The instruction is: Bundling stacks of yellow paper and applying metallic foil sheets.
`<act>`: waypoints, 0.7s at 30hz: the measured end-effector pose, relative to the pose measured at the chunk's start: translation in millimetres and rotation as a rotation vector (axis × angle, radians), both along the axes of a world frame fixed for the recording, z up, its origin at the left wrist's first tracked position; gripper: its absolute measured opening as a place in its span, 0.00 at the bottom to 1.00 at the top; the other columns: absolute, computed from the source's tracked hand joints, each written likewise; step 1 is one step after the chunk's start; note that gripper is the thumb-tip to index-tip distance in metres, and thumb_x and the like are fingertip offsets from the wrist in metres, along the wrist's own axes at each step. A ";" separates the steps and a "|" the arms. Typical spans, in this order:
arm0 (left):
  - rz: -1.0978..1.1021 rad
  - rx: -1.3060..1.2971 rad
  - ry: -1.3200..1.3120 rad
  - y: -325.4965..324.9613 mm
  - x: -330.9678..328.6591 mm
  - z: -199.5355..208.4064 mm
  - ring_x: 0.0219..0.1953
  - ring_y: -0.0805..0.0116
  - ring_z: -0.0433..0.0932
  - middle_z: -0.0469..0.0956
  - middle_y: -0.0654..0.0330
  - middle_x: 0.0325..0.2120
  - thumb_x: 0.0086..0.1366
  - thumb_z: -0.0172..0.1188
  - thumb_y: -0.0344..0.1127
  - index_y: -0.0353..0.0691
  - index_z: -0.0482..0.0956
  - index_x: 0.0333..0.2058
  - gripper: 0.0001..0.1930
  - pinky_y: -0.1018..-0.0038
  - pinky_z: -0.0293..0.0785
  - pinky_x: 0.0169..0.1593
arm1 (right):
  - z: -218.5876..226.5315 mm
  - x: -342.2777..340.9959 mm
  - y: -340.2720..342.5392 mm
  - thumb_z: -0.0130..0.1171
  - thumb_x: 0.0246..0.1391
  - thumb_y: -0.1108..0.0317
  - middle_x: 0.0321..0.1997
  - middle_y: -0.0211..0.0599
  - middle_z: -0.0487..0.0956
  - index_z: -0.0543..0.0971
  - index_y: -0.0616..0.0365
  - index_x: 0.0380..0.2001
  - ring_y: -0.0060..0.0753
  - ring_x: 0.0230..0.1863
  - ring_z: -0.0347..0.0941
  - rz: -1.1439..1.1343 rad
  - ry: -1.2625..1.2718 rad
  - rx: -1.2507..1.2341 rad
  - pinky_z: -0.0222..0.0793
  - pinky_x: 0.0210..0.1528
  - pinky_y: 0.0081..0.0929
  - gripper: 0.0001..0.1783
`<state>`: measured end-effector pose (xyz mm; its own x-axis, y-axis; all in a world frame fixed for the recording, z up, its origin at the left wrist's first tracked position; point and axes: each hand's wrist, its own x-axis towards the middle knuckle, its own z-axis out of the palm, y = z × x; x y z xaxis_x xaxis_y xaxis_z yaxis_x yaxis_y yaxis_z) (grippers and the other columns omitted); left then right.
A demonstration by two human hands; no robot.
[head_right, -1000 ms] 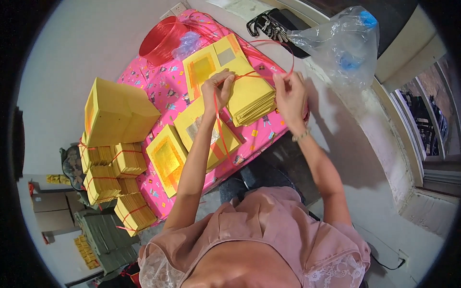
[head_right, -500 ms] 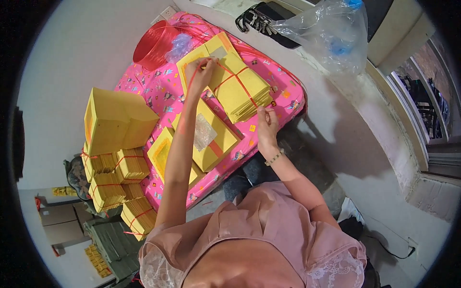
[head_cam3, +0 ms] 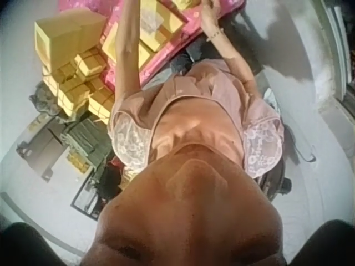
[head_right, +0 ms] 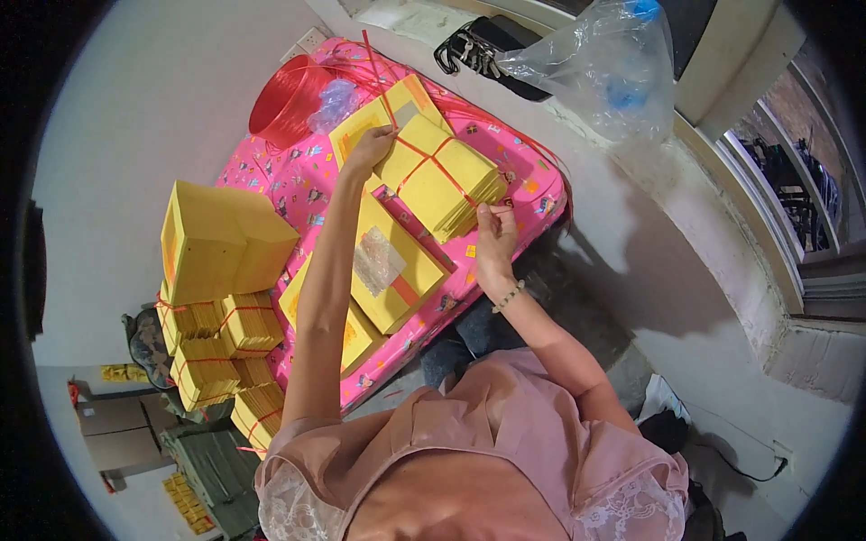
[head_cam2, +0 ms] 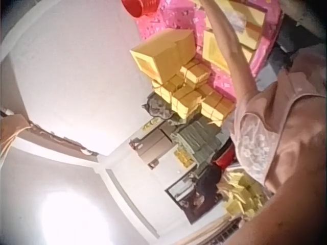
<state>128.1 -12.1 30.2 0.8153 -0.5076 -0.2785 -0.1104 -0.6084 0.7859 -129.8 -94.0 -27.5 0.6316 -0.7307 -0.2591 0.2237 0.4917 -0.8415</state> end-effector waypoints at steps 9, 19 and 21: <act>0.227 -0.851 0.153 23.4 -85.1 2.7 0.28 0.84 0.74 0.78 0.69 0.28 0.73 0.48 0.44 0.40 0.77 0.35 0.15 0.82 0.70 0.32 | 37.5 11.4 -90.6 0.46 0.65 0.74 0.66 0.52 0.65 0.67 0.62 0.35 0.29 0.55 0.70 -0.022 -0.302 -0.898 0.64 0.54 0.27 0.03; 0.347 -0.650 0.219 28.7 -89.3 -65.1 0.34 0.76 0.79 0.81 0.61 0.35 0.73 0.48 0.40 0.34 0.78 0.44 0.15 0.79 0.76 0.37 | -45.0 3.7 -95.6 0.46 0.66 0.73 0.47 0.42 0.78 0.68 0.62 0.34 0.22 0.46 0.70 0.056 -0.156 -0.754 0.65 0.49 0.22 0.05; 0.396 -0.755 0.287 21.7 -91.2 -61.2 0.36 0.73 0.80 0.81 0.59 0.36 0.73 0.47 0.37 0.33 0.77 0.44 0.14 0.77 0.77 0.41 | -43.8 1.7 -94.6 0.46 0.67 0.72 0.39 0.32 0.75 0.69 0.61 0.35 0.19 0.43 0.68 0.018 -0.134 -0.669 0.64 0.49 0.19 0.06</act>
<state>36.9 9.6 -31.1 0.9198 -0.3348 -0.2044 0.2598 0.1294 0.9570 -128.1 -188.7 -71.3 0.6406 -0.6953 0.3259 0.3436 -0.1199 -0.9314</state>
